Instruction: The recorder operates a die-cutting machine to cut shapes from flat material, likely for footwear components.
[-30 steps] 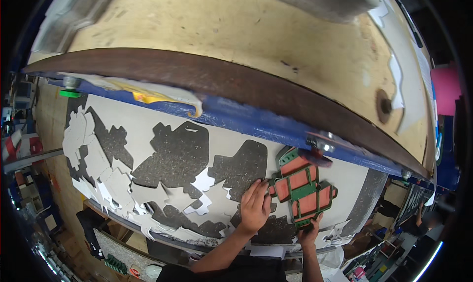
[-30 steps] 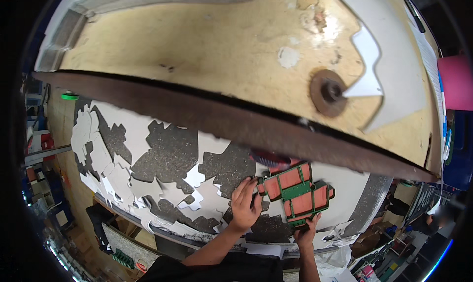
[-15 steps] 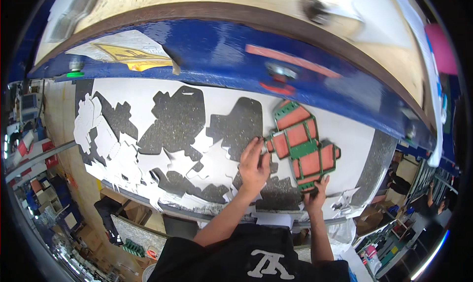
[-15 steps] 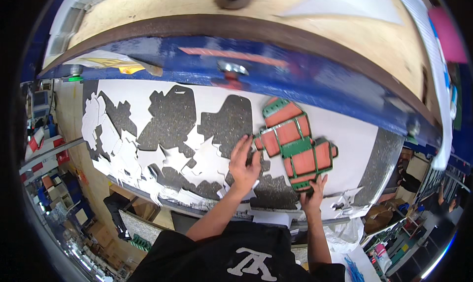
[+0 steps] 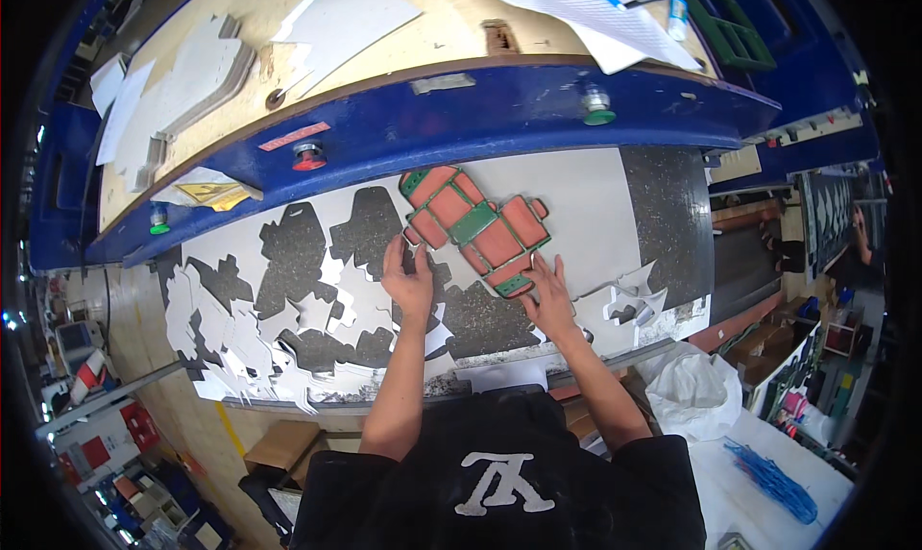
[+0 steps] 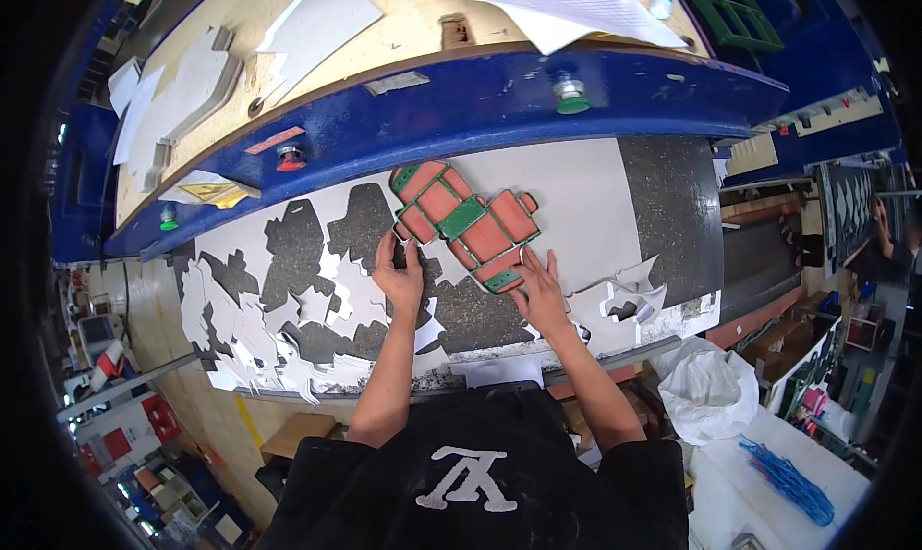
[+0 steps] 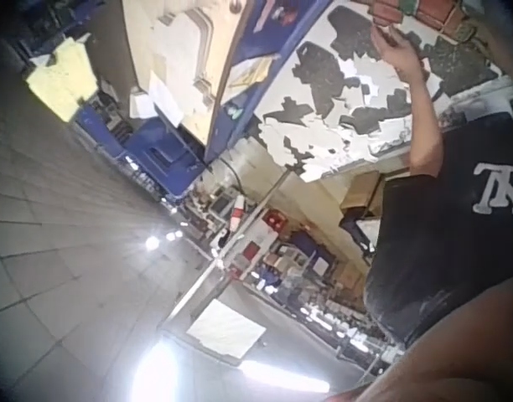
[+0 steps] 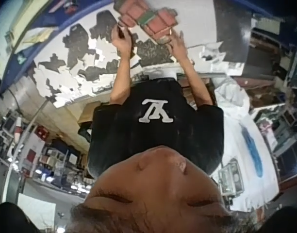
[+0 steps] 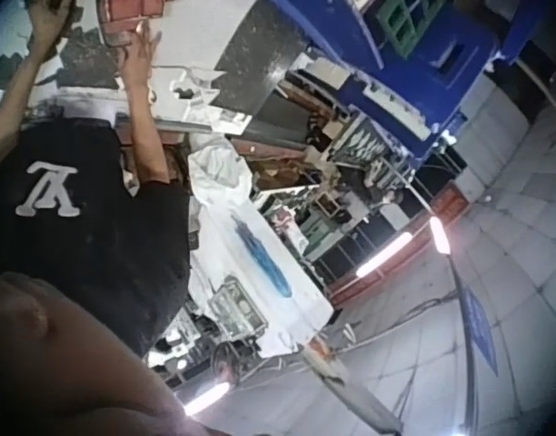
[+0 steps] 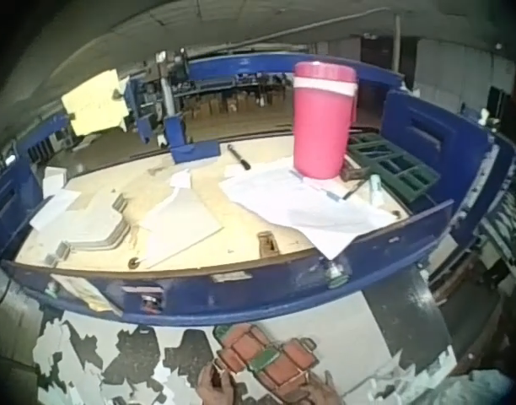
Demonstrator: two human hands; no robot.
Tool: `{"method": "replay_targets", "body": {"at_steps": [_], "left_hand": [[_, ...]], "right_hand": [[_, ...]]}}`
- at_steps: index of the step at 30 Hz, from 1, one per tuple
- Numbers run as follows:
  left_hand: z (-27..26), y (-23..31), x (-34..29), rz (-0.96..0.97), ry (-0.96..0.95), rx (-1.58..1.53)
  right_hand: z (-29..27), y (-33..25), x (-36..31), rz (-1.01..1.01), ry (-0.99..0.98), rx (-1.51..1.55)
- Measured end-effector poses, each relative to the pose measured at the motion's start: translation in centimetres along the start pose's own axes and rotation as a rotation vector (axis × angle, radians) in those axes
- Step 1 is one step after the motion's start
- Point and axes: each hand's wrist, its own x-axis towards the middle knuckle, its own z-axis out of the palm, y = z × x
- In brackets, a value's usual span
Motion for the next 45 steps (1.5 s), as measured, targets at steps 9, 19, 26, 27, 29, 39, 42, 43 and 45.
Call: {"method": "replay_targets", "body": {"at_steps": [9,19,26,27,29,39,42,43,45], "left_hand": [[0.3,0.3,0.5,0.059,0.004,-0.030],[0.0,0.9,0.5,0.024,-0.021,-0.011],[-1.7,0.3,1.0,0.059,-0.058,-0.040],[-2.1,1.0,0.6,0.051,-0.056,-0.039],[-3.3,3.2,-0.6,0.214,-0.046,0.032],[-18.3,0.4,-17.3,0.385,-1.013,0.316],[-18.9,-0.3,-20.6,0.383,-0.940,0.334],[-19.1,-0.2,-21.2,0.383,-0.916,0.328],[-18.7,-0.5,-22.0,0.317,-0.892,0.384]], "right_hand": [[-0.3,0.2,0.3,-0.010,0.038,-0.016],[-0.2,-0.1,0.3,-0.012,0.034,-0.029],[-0.1,-0.8,0.8,-0.011,0.023,0.037],[-0.2,-0.7,0.7,-0.007,0.036,0.031],[-0.4,-0.1,0.2,-0.001,0.032,0.025],[-5.5,-5.3,-1.3,-0.075,0.250,0.213],[-8.3,-6.5,-1.4,-0.006,0.166,0.364],[-9.1,-7.5,-0.9,-0.053,0.279,0.374],[-11.2,-8.0,0.5,-0.044,0.223,0.367]]}}
